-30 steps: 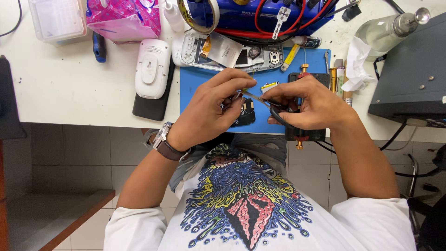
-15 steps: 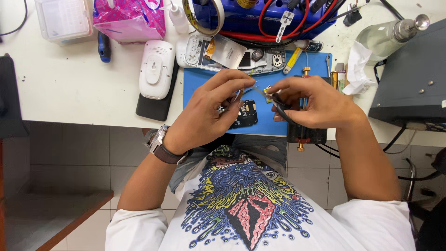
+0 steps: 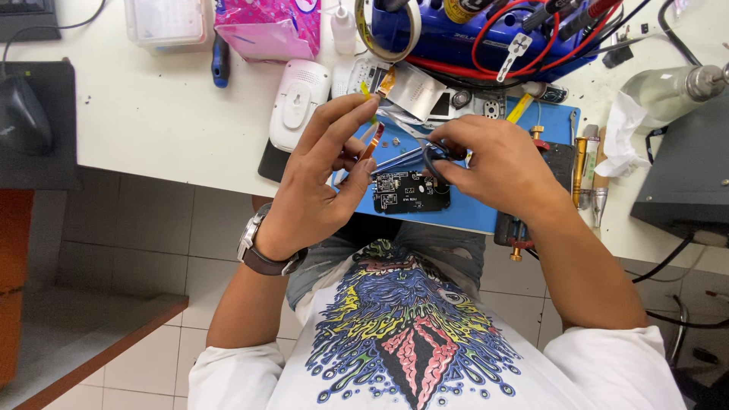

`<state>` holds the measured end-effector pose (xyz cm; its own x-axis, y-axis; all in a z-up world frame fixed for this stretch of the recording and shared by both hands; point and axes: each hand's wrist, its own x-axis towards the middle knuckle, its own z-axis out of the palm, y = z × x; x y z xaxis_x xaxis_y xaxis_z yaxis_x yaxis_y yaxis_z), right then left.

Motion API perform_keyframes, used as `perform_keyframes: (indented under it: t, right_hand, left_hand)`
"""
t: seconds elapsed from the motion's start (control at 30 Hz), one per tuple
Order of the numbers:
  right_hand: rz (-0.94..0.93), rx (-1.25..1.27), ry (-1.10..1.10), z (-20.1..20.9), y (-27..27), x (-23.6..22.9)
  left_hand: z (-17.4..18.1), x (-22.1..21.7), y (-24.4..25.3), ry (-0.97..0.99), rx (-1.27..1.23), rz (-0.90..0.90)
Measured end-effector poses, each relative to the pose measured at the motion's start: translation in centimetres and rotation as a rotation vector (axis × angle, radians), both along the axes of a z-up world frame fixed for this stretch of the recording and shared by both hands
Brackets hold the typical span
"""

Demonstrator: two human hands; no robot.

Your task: The person manipulates a small electronic component with wires, repeatedly peeling back and reapplying a yellow adhesive strip. They handle the component and wires with both hands, adjusting the strip's position multiple times on a cluttered workbench.

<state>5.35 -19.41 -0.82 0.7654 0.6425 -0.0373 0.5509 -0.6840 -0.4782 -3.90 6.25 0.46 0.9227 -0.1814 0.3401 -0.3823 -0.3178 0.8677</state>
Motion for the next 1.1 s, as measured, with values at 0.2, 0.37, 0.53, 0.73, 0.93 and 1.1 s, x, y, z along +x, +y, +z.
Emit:
perform_keyframes:
  t: [0.2, 0.37, 0.53, 0.73, 0.93, 1.1]
  right_hand:
    - [0.198, -0.249, -0.178, -0.8, 3.7, 0.9]
    - [0.181, -0.238, -0.194, -1.4, 4.0, 0.8]
    - [0.122, -0.047, -0.224, -1.3, 1.8, 0.4]
    - [0.091, -0.049, -0.213, -1.2, -0.1, -0.3]
    - [0.029, 0.121, -0.182, -1.8, -1.2, -0.7]
    - [0.053, 0.197, -0.123, -1.8, -1.5, -1.5]
  left_hand:
    - [-0.1, -0.2, 0.3, 0.014, -0.043, 0.009]
    - [-0.6, 0.0, -0.3, 0.009, -0.037, 0.036]
    - [-0.8, 0.3, -0.9, -0.023, -0.072, 0.133]
    - [-2.2, 0.8, -1.6, 0.051, -0.261, 0.182]
    - [-4.4, 1.1, -1.6, 0.035, -0.504, 0.233]
    - [-3.1, 0.3, -1.8, 0.133, -0.485, 0.407]
